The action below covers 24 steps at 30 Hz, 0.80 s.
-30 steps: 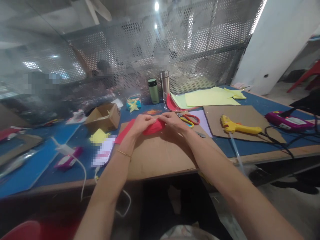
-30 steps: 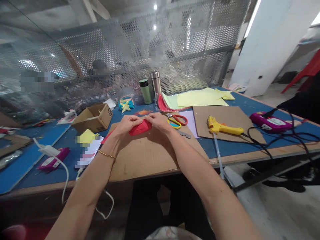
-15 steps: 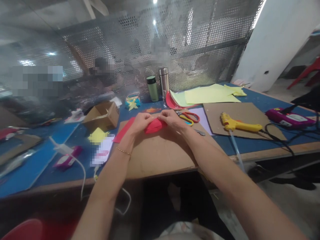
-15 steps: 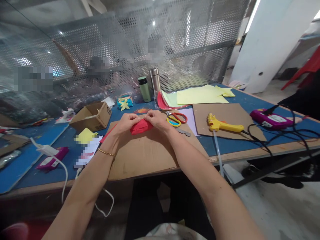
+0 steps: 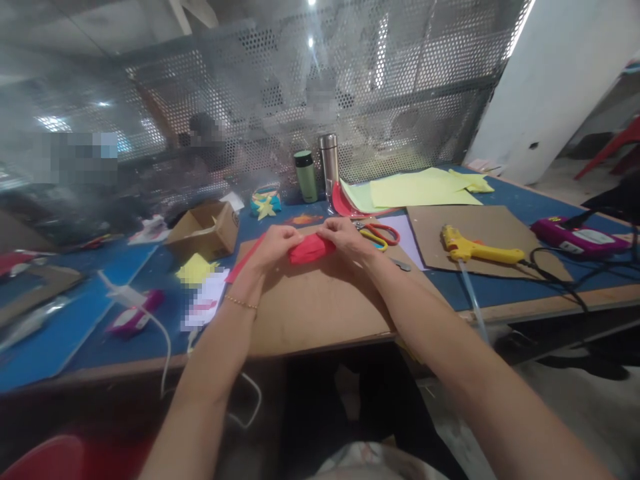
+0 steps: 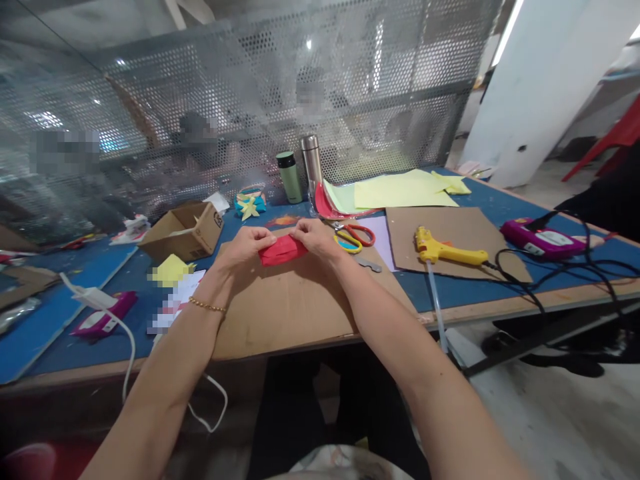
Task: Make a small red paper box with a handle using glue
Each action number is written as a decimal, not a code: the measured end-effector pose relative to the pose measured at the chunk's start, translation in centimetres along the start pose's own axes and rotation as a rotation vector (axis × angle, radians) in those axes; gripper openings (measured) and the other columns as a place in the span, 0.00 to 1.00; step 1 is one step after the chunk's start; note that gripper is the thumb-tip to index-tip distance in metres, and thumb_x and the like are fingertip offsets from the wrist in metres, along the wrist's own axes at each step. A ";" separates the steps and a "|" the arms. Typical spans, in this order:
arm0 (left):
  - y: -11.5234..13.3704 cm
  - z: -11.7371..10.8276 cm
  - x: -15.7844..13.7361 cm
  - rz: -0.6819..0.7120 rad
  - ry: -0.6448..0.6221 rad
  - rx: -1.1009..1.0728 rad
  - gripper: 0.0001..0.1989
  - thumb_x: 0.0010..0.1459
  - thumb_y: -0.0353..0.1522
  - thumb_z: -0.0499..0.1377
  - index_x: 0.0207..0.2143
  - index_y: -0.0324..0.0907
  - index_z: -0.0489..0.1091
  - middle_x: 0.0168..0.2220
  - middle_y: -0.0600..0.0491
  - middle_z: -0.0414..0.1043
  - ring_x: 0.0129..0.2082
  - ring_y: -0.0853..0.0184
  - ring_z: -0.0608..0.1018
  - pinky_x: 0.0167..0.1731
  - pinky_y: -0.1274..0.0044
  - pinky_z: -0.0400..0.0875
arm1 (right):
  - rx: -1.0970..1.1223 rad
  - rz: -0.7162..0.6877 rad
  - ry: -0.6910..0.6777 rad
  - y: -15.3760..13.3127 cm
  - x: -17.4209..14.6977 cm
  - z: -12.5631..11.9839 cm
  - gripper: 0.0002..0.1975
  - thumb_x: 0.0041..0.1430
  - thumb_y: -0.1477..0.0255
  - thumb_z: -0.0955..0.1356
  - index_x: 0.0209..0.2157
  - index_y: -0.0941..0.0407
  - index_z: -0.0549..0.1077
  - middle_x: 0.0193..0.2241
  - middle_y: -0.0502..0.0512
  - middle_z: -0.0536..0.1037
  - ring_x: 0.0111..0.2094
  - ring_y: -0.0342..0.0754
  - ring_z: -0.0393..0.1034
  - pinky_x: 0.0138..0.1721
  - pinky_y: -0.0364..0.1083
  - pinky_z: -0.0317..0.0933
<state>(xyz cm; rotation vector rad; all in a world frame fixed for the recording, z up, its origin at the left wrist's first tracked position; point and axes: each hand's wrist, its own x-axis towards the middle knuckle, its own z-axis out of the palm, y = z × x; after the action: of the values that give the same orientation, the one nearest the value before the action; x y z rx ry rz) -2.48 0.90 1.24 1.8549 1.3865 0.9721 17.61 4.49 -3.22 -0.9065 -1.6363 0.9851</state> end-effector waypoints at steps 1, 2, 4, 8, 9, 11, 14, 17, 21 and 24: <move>0.1 0.0 0.0 -0.010 0.005 -0.008 0.12 0.48 0.39 0.63 0.22 0.40 0.73 0.22 0.56 0.67 0.23 0.71 0.65 0.25 0.77 0.56 | 0.005 -0.003 0.001 -0.2 -0.1 -0.1 0.15 0.53 0.59 0.69 0.22 0.53 0.64 0.22 0.46 0.64 0.28 0.43 0.56 0.29 0.44 0.47; 0.3 0.0 -0.1 -0.021 0.011 -0.016 0.12 0.49 0.40 0.63 0.22 0.40 0.73 0.22 0.56 0.67 0.23 0.71 0.65 0.25 0.77 0.57 | 0.011 -0.006 0.000 -0.4 -0.2 -0.1 0.16 0.53 0.59 0.69 0.22 0.53 0.64 0.22 0.46 0.64 0.28 0.43 0.56 0.29 0.44 0.47; 0.5 -0.2 -0.3 -0.034 0.028 -0.024 0.14 0.50 0.42 0.63 0.23 0.40 0.73 0.22 0.56 0.67 0.24 0.70 0.65 0.27 0.76 0.58 | 0.026 -0.013 -0.004 -0.9 -0.5 -0.4 0.16 0.53 0.59 0.69 0.21 0.53 0.64 0.22 0.45 0.63 0.27 0.43 0.55 0.29 0.44 0.47; 0.4 -1.0 -0.5 -0.010 0.042 0.037 0.16 0.52 0.43 0.63 0.21 0.41 0.70 0.22 0.56 0.66 0.26 0.70 0.64 0.30 0.76 0.58 | 0.050 -0.010 -0.012 -1.3 -0.7 -0.6 0.17 0.53 0.59 0.69 0.21 0.53 0.63 0.20 0.44 0.62 0.26 0.42 0.54 0.29 0.44 0.48; 0.2 -1.2 -0.5 -0.006 0.047 0.055 0.16 0.52 0.42 0.63 0.20 0.41 0.69 0.22 0.57 0.65 0.25 0.70 0.64 0.30 0.76 0.56 | 0.051 -0.005 -0.013 -1.2 -0.6 -0.5 0.17 0.53 0.59 0.70 0.21 0.53 0.63 0.20 0.44 0.62 0.26 0.42 0.54 0.29 0.44 0.48; -0.1 -1.3 -0.3 -0.007 0.057 0.083 0.15 0.52 0.41 0.62 0.19 0.41 0.68 0.21 0.57 0.62 0.25 0.71 0.62 0.29 0.76 0.54 | 0.047 0.006 -0.008 -0.9 -0.4 -0.4 0.17 0.53 0.59 0.70 0.21 0.53 0.63 0.20 0.45 0.62 0.26 0.42 0.54 0.29 0.44 0.48; -0.3 -1.3 -0.1 -0.014 0.072 0.089 0.15 0.52 0.39 0.62 0.18 0.41 0.67 0.20 0.57 0.61 0.24 0.71 0.61 0.27 0.76 0.53 | 0.029 0.022 0.014 -0.3 0.0 -0.2 0.18 0.52 0.58 0.70 0.21 0.53 0.63 0.21 0.45 0.62 0.26 0.42 0.54 0.29 0.44 0.46; -0.2 -0.7 0.1 -0.010 0.076 0.065 0.15 0.54 0.39 0.61 0.19 0.41 0.67 0.21 0.57 0.63 0.24 0.70 0.62 0.27 0.76 0.55 | 0.006 0.028 0.030 -0.1 0.1 -0.2 0.18 0.52 0.58 0.70 0.20 0.53 0.62 0.21 0.45 0.61 0.26 0.42 0.54 0.29 0.45 0.45; 0.4 0.7 0.2 -0.007 0.045 0.027 0.16 0.55 0.41 0.62 0.20 0.41 0.69 0.22 0.56 0.64 0.24 0.71 0.64 0.26 0.77 0.57 | -0.015 0.027 0.013 -0.3 -0.3 0.1 0.18 0.53 0.56 0.70 0.21 0.53 0.63 0.21 0.45 0.63 0.27 0.43 0.55 0.29 0.44 0.47; 0.9 1.3 0.4 -0.014 -0.006 0.008 0.15 0.52 0.40 0.65 0.21 0.40 0.71 0.22 0.56 0.67 0.24 0.71 0.65 0.26 0.77 0.59 | -0.014 0.040 -0.006 -0.6 -0.7 0.1 0.20 0.54 0.55 0.70 0.21 0.53 0.63 0.21 0.45 0.63 0.27 0.44 0.57 0.30 0.44 0.50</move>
<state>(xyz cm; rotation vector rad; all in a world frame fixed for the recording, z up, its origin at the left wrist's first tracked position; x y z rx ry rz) -0.86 1.00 1.32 1.8501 1.3997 0.9552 17.65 3.64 -2.91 -0.9493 -1.6382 1.0055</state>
